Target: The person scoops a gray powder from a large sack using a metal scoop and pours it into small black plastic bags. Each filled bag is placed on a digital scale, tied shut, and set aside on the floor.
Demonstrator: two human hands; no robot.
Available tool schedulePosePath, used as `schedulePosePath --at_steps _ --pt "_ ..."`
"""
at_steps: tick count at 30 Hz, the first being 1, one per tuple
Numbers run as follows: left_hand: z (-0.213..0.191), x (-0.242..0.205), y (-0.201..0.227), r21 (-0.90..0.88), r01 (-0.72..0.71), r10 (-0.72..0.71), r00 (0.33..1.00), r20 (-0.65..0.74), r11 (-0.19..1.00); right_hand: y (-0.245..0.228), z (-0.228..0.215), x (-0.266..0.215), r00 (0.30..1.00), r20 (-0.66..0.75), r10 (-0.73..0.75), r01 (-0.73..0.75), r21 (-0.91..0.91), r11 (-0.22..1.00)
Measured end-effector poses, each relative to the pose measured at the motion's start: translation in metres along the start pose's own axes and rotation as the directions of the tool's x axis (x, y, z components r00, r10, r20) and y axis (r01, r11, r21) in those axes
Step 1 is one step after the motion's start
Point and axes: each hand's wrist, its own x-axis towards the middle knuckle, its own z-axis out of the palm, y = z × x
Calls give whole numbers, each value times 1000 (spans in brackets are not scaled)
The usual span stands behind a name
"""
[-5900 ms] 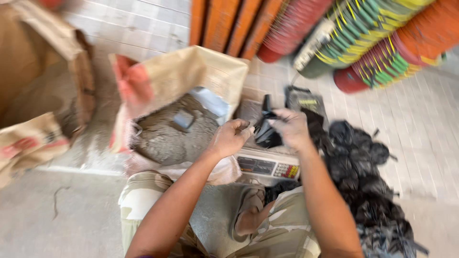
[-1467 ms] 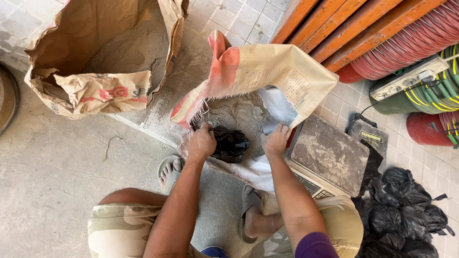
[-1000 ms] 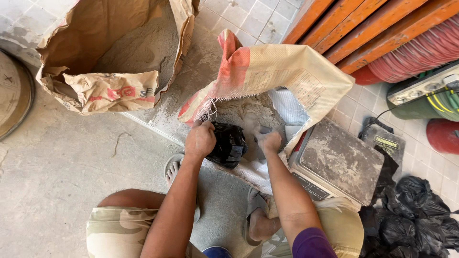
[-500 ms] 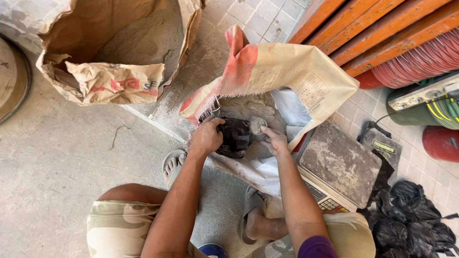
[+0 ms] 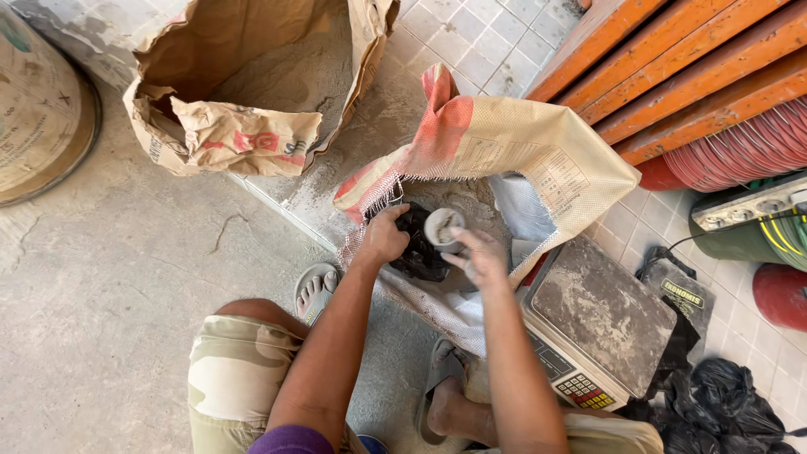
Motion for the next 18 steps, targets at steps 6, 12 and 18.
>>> schedulePosePath --at_steps 6,12,18 --pt "3 9 -28 -26 30 -31 998 -58 999 83 28 38 804 147 -576 421 -825 377" --pt "-11 1 -29 -11 60 -61 994 -87 998 114 28 53 10 583 -812 643 -626 -441" --pt "-8 4 -38 -26 82 -84 994 -76 996 99 17 51 -190 560 -806 608 -578 -545"
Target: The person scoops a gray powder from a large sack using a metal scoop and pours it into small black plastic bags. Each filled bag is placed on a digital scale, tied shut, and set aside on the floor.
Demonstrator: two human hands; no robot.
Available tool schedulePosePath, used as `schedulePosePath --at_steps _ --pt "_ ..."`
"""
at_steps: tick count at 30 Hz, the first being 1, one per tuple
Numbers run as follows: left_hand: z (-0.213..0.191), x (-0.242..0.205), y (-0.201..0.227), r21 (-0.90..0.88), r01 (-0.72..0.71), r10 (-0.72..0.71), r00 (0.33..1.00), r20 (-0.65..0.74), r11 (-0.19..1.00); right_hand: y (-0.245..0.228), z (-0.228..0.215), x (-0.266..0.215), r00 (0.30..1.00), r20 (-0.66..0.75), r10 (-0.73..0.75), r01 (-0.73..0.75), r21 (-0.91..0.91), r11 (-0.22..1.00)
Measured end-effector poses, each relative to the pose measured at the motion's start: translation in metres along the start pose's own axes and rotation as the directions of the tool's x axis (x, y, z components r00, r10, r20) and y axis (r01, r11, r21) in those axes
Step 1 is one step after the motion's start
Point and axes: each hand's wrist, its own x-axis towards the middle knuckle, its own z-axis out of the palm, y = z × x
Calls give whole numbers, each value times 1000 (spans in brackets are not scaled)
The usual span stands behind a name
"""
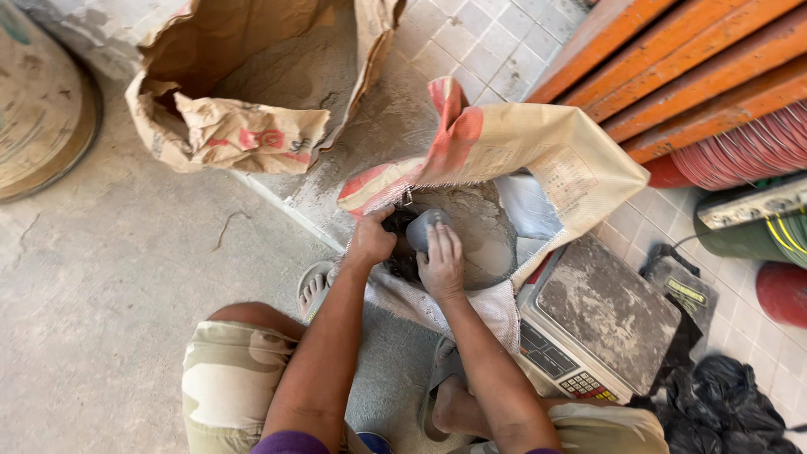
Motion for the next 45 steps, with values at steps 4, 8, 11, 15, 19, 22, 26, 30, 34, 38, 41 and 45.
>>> schedulePosePath --at_steps 4,8,11,15,19,22,26,30,34,38,41,45 --pt "3 0 7 49 38 -39 999 33 998 31 -15 -9 841 62 538 -532 -90 842" --pt "0 -2 13 95 53 -57 998 40 994 69 -32 -44 454 92 886 -796 -405 449" --pt "0 4 14 140 58 -65 997 46 988 81 -49 -57 83 272 959 -758 -608 238" --pt "-4 -4 25 142 68 -76 996 54 988 74 -58 -42 -194 445 874 -648 -727 226" --pt "-7 -6 32 112 80 -85 996 39 990 70 -17 -70 -279 418 864 -715 -692 104" --pt "-10 -6 30 121 117 -122 992 37 986 57 -18 -33 -264 367 892 -725 -686 68" --pt "-8 -2 25 68 122 -125 991 42 990 25 -37 33 -325 445 835 -836 -547 -34" --pt "-15 -9 34 66 141 -145 987 62 988 22 -10 42 -319 436 841 -885 -454 -100" --pt "-17 -8 37 109 145 -154 985 79 983 54 28 -14 -308 452 837 -932 -321 -170" --pt "-16 -11 39 59 124 -130 987 98 990 62 15 -32 -386 576 721 -860 57 -506" --pt "-12 -9 38 28 101 -103 990 100 995 55 -3 -14 -370 653 661 -788 157 -596" --pt "-8 -11 38 -16 84 -82 992 96 996 53 -28 12 -285 739 611 -691 283 -665"
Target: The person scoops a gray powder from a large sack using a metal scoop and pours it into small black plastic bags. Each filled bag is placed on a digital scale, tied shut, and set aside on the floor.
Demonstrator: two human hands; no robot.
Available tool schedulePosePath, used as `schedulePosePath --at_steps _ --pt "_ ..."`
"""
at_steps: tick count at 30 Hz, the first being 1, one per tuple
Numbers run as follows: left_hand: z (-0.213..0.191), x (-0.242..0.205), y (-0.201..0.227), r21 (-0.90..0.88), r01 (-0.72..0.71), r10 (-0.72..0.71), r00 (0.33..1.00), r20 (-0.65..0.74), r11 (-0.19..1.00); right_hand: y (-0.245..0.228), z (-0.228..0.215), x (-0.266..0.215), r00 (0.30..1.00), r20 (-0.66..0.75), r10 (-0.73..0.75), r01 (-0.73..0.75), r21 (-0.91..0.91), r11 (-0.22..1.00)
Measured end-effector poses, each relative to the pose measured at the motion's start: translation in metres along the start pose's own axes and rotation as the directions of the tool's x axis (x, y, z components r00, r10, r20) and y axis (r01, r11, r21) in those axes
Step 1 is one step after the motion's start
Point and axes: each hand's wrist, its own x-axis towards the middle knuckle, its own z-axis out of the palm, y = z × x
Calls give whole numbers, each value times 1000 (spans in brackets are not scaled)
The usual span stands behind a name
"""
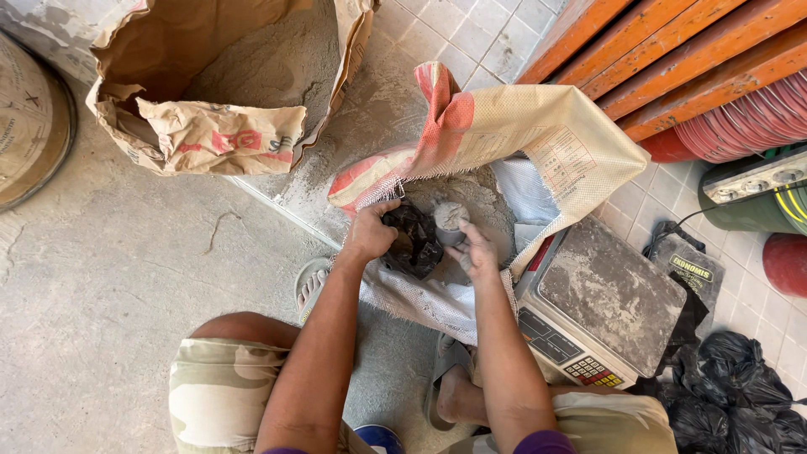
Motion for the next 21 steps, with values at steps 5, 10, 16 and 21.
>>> schedulePosePath --at_steps 5,10,16,21 --pt "3 0 4 -8 14 -14 1000 -8 1000 -27 -3 -19 998 11 -65 64 55 996" --pt "9 4 0 -56 30 -32 999 -24 998 -22 24 -51 968 -20 -250 248 -71 966" --pt "6 7 5 -109 16 -23 998 -63 994 39 41 -27 664 139 -735 626 -640 444" --pt "-4 15 2 -136 41 -51 996 -76 990 70 50 -16 271 429 -861 724 -681 -111"
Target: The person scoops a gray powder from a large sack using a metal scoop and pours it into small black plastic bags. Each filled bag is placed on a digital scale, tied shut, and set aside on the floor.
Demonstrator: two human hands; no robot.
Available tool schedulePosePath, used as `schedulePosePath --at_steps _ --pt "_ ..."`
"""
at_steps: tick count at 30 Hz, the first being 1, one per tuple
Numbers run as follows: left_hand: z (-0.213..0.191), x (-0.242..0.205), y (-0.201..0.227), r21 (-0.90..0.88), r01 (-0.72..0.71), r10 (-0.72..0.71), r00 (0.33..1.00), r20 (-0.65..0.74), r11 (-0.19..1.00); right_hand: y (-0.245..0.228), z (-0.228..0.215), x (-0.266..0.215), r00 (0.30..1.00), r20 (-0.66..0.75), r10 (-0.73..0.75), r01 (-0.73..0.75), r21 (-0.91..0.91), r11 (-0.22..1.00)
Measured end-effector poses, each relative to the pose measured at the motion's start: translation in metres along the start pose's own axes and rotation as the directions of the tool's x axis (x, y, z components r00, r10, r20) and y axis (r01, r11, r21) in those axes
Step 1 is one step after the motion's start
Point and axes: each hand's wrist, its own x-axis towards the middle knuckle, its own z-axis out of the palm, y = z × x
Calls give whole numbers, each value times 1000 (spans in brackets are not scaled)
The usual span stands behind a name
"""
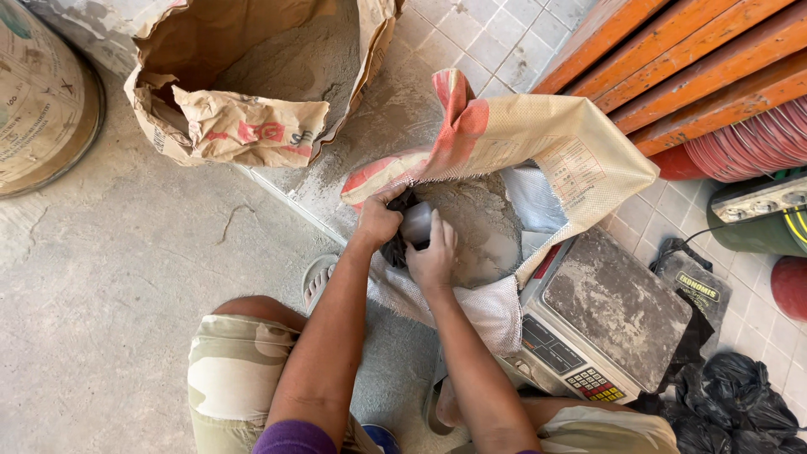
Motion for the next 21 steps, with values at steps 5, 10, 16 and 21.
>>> schedulePosePath --at_steps 5,10,16,21 --pt "-4 10 -9 -18 8 -8 1000 -20 1000 -3 7 0 928 -102 -359 356 -44 934" --pt "1 19 -17 -7 8 -8 1000 -25 1000 13 1 6 868 -165 -468 460 -87 884" --pt "-6 -4 5 -1 -30 30 1000 9 1000 67 -25 11 943 -203 263 -280 -62 958" --pt "-3 0 -1 84 -20 18 999 35 996 128 -34 -17 672 -105 733 -714 -355 604"
